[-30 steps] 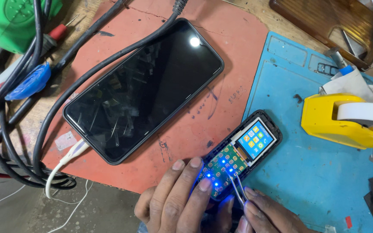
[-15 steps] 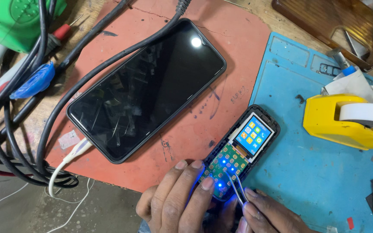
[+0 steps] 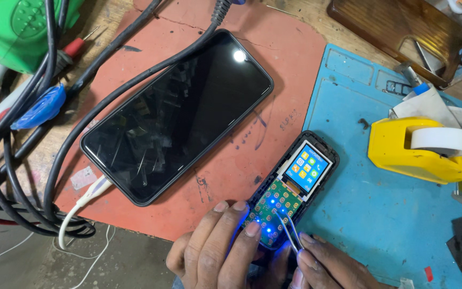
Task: The person uses tweezers to press and test contacts on the exposed circuit board of a disassembled mobile phone. The phone screen lights up and displays icons during testing. The person repeatedly touches different contact points and briefly wipes the board with a cloth.
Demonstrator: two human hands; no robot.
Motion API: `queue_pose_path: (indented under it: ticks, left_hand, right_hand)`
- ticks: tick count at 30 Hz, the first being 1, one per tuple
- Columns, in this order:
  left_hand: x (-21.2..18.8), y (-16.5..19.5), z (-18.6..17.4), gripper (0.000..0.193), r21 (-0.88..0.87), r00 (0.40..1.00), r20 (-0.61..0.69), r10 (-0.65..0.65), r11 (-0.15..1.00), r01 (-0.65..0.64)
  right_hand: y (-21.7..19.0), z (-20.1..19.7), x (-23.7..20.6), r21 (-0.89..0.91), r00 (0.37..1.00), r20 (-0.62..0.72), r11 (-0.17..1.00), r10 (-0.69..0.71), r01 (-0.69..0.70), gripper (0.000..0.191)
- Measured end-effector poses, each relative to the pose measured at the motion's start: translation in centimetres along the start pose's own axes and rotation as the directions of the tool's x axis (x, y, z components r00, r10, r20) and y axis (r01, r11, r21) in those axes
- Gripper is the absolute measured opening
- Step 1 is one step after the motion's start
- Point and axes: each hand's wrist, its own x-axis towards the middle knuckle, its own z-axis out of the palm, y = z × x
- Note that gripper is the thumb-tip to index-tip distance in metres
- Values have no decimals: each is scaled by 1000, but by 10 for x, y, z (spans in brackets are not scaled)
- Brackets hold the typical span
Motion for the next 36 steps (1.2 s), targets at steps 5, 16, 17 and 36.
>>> queue_pose_path:
  ticks: [5, 16, 17, 36]
  left_hand:
    - [-1, 8, -1, 43, 1, 995, 49, -82, 997, 82]
    - [1, 6, 0, 43, 0, 996, 54, -70, 998, 70]
    - [1, 5, 0, 43, -7, 998, 39, -50, 999, 50]
    - [2, 7, 3, 40, -9, 997, -11, -72, 997, 72]
  right_hand:
    - [-14, -8, 17, -57, 990, 2, 989, -140, 140, 33]
    - [-21, -18, 24, -129, 988, 66, 980, -143, 151, 33]
    - [-26, -18, 25, -156, 991, 17, 978, -136, 137, 31]
    - [-48, -17, 39, -213, 989, -72, 971, -125, 107, 31]
